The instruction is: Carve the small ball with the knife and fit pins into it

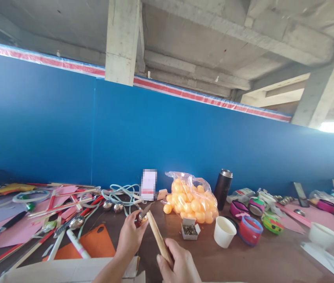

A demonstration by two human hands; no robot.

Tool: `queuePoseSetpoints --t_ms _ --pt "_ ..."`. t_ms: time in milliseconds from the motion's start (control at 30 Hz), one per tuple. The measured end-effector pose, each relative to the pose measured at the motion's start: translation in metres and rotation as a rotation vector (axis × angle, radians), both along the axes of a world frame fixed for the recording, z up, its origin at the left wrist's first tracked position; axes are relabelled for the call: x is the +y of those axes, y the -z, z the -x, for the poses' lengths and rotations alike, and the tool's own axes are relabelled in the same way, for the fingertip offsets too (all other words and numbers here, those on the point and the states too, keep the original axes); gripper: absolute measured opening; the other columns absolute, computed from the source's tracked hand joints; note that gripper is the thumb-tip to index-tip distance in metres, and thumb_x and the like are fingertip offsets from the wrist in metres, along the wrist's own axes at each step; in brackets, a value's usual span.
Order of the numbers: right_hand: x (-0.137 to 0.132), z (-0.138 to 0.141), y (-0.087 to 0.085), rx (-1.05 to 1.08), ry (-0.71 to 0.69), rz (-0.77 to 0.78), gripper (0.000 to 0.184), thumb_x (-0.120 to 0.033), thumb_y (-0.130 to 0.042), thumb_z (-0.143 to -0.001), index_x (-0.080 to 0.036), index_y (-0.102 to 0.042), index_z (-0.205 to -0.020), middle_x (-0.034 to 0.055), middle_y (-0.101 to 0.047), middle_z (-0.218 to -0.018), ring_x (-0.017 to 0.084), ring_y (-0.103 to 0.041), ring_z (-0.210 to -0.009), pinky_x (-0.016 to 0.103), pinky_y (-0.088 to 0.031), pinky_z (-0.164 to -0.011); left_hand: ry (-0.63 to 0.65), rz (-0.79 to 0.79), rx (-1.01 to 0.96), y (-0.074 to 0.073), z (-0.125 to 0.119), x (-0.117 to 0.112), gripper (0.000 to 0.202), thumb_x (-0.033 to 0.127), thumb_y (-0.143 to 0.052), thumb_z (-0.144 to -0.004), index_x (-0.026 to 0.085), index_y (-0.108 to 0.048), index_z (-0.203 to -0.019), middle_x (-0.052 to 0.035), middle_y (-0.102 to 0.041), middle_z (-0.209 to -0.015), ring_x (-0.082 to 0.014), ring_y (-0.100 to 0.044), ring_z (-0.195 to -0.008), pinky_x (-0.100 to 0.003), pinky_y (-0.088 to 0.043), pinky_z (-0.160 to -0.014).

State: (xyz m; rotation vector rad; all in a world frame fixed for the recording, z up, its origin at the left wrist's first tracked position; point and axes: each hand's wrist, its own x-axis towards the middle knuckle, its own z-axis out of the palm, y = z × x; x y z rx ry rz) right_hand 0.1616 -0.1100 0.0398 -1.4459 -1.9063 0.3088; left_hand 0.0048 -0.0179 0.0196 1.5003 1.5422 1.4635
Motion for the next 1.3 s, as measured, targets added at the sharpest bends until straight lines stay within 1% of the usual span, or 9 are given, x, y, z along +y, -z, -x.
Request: queuePoseSetpoints --t_ms 233,400,600,767,933,1033,1133,1233,1300 --pt "0.002 0.001 0.002 -0.017 0.009 0.056 0.016 -0.019 -0.050 -0.068 -0.020 -0.057 -0.083 -0.0006 -0.060 -0.064 0.014 -0.054 -0.057 0.019 -0.036 -0.053 0.023 -0.003 -0.013 0.004 0.000 0.003 0.037 0.028 -0.056 -0.066 0.015 -0.060 -0.100 -0.0064 -0.065 -0.089 -0.0174 -0.063 -0.072 -0.026 -0.048 -0.062" --pt "0.003 0.001 0.001 -0.029 0.013 0.115 0.016 -0.017 -0.050 -0.067 -0.020 -0.057 -0.082 -0.0010 -0.060 -0.064 0.013 -0.054 -0.057 0.019 -0.036 -0.053 0.001 0.027 -0.027 0.004 -0.001 0.003 0.037 0.026 -0.059 -0.063 0.016 -0.061 -0.099 -0.0059 -0.066 -0.086 -0.0167 -0.063 -0.069 -0.025 -0.048 -0.062" --pt "0.002 0.001 0.000 -0.040 0.010 0.138 0.017 -0.016 -0.052 -0.066 -0.019 -0.057 -0.082 -0.0005 -0.061 -0.066 0.013 -0.054 -0.059 0.019 -0.036 -0.054 0.042 0.029 -0.034 0.008 -0.001 0.006 0.036 0.024 -0.058 -0.064 0.016 -0.060 -0.099 -0.0047 -0.067 -0.084 -0.0169 -0.063 -0.070 -0.025 -0.047 -0.064" --pt "0.002 0.001 -0.001 -0.063 0.017 0.141 0.015 -0.017 -0.051 -0.066 -0.020 -0.057 -0.080 -0.0014 -0.058 -0.063 0.013 -0.051 -0.056 0.019 -0.033 -0.051 0.041 0.047 0.021 0.011 -0.002 0.007 0.035 0.022 -0.055 -0.066 0.017 -0.059 -0.100 -0.0032 -0.067 -0.081 -0.0165 -0.063 -0.069 -0.025 -0.046 -0.064" --pt "0.002 0.001 -0.002 -0.063 0.015 0.154 0.014 -0.017 -0.051 -0.066 -0.020 -0.056 -0.079 -0.0013 -0.058 -0.063 0.013 -0.051 -0.056 0.019 -0.033 -0.052 0.058 0.062 0.096 0.007 -0.003 0.004 0.033 0.023 -0.055 -0.068 0.016 -0.060 -0.100 -0.0035 -0.066 -0.080 -0.0169 -0.062 -0.070 -0.025 -0.044 -0.067" --pt "0.003 0.000 0.000 -0.063 -0.003 0.160 0.018 -0.017 -0.051 -0.065 -0.019 -0.058 -0.082 -0.0010 -0.059 -0.064 0.013 -0.053 -0.058 0.019 -0.034 -0.053 0.081 0.070 0.144 0.005 -0.004 0.002 0.030 0.024 -0.055 -0.069 0.016 -0.059 -0.097 -0.0043 -0.066 -0.084 -0.0170 -0.061 -0.075 -0.025 -0.043 -0.070" --pt "0.005 -0.001 0.002 -0.059 -0.016 0.170 0.020 -0.017 -0.052 -0.066 -0.019 -0.058 -0.084 -0.0006 -0.060 -0.067 0.013 -0.054 -0.060 0.018 -0.035 -0.054 0.112 0.095 0.160 0.005 -0.004 0.001 0.027 0.023 -0.054 -0.069 0.017 -0.059 -0.095 -0.0045 -0.066 -0.085 -0.0164 -0.061 -0.077 -0.023 -0.042 -0.069" --pt "0.006 -0.002 0.005 -0.080 -0.019 0.179 0.018 -0.018 -0.052 -0.066 -0.019 -0.057 -0.083 -0.0008 -0.060 -0.066 0.013 -0.053 -0.059 0.019 -0.033 -0.053 0.126 0.132 0.182 0.006 -0.003 0.001 0.026 0.024 -0.054 -0.070 0.016 -0.059 -0.093 -0.0048 -0.066 -0.083 -0.0167 -0.061 -0.075 -0.023 -0.041 -0.067" --pt "0.007 -0.003 0.008 -0.114 -0.018 0.193 0.015 -0.017 -0.052 -0.065 -0.020 -0.056 -0.079 -0.0013 -0.059 -0.064 0.013 -0.052 -0.058 0.019 -0.031 -0.052 0.149 0.127 0.191 0.007 -0.002 0.000 0.025 0.024 -0.054 -0.070 0.016 -0.059 -0.093 -0.0054 -0.067 -0.085 -0.0173 -0.062 -0.077 -0.023 -0.041 -0.068"
